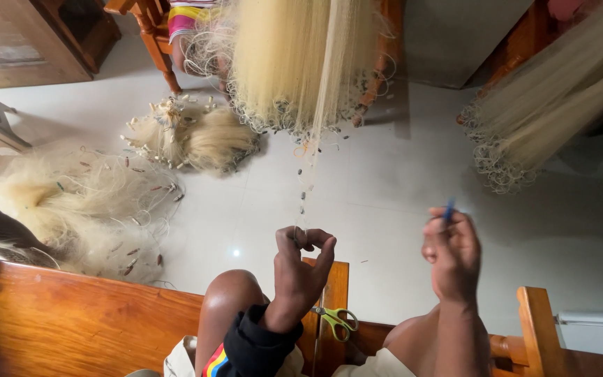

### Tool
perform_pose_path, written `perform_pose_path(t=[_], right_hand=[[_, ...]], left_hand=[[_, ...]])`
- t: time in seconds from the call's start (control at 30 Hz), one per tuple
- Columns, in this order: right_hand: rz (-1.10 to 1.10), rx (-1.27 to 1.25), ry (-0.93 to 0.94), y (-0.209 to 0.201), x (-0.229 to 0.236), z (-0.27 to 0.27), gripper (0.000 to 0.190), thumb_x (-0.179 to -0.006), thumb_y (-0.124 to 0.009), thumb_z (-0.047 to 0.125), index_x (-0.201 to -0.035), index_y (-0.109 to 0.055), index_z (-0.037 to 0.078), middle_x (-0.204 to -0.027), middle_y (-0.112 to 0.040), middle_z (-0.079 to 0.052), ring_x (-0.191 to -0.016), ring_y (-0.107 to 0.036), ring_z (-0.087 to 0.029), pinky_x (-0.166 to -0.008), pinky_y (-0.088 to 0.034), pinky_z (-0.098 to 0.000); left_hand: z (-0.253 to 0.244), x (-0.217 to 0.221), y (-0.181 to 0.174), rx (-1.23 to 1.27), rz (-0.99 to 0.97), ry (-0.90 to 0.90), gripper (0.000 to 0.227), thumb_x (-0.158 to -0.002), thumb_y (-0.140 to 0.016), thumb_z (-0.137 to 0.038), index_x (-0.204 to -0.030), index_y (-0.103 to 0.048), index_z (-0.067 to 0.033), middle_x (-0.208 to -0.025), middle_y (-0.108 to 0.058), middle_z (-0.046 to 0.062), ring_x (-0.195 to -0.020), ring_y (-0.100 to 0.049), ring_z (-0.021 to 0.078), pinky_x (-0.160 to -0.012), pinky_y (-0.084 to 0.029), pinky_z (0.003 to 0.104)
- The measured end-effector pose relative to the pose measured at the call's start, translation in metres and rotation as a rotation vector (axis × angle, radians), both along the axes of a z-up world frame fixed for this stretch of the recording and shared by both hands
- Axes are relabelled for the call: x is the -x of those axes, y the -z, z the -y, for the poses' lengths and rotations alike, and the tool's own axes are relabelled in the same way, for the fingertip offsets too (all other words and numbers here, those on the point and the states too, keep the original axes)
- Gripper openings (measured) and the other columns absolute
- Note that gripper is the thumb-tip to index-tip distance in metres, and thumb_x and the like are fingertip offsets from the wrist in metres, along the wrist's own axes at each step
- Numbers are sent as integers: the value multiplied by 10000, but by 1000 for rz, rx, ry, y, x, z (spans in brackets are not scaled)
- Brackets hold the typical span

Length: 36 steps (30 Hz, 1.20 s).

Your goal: Attaching lead sinkers to the bottom edge of a fishing net by threading them onto the line and securing them.

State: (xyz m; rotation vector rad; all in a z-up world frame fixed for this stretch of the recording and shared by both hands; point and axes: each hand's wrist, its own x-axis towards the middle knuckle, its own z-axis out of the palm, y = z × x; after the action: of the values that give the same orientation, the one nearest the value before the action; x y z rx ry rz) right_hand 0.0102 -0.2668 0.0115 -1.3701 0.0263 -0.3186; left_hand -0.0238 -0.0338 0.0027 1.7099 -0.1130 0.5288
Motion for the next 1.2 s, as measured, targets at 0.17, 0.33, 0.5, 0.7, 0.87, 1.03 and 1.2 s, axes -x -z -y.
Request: perform_pose_path(t=[0.17,0.33,0.5,0.7,0.87,1.03,1.2], right_hand=[[296,449,-418,2,7,-35,335,-929,-638,145,-1254,-591,76,-772,-636,13,-534,-511,-66,-430,-432,-180],[95,384,-556,-8,15,-64,369,-905,-652,83,-1257,-550,35,-1226,-676,-138,-890,-643,-138,-777,-567,-257],[-57,559,-513,-14,13,-62,319,-860,-736,229,-1146,-718,90,-608,-586,43,-517,-441,-77,-509,-347,-242],[-22,582,-407,-18,13,-58,173,-855,-740,193,-941,-778,48,-589,-639,20,-493,-443,-70,-483,-375,-225],[-17,622,-330,-17,12,-52,150,-855,-736,187,-919,-768,56,-621,-670,22,-506,-468,-76,-497,-378,-232],[10,640,-304,-17,10,-46,132,-878,-715,179,-913,-755,58,-625,-659,27,-513,-464,-78,-510,-388,-230],[46,632,-295,-16,9,-42,125,-887,-704,166,-922,-739,52,-670,-702,15,-552,-540,-80,-541,-441,-229]], left_hand=[[5,-2,11,-268,174,-93,393,-859,-744,-86,-965,-368,-46,-834,-694,73,-655,-612,148,-606,-528,275],[4,1,8,-244,158,-26,394,-868,-747,-106,-984,-379,-27,-837,-683,79,-661,-634,157,-582,-530,281],[1,1,5,-264,203,5,388,-874,-738,-88,-979,-370,-21,-844,-688,89,-668,-628,174,-604,-526,295],[2,2,1,-235,187,-2,365,-872,-751,-119,-981,-426,7,-829,-680,88,-663,-645,157,-583,-543,271],[2,3,0,-225,157,-7,358,-853,-764,-115,-974,-449,5,-835,-699,78,-668,-652,158,-601,-549,276],[1,2,-2,-242,210,-11,358,-853,-764,-93,-970,-437,-7,-835,-691,74,-661,-632,154,-607,-537,274],[1,1,0,-230,191,-3,391,-864,-752,-95,-954,-377,-32,-855,-720,86,-679,-672,158,-602,-546,271]])
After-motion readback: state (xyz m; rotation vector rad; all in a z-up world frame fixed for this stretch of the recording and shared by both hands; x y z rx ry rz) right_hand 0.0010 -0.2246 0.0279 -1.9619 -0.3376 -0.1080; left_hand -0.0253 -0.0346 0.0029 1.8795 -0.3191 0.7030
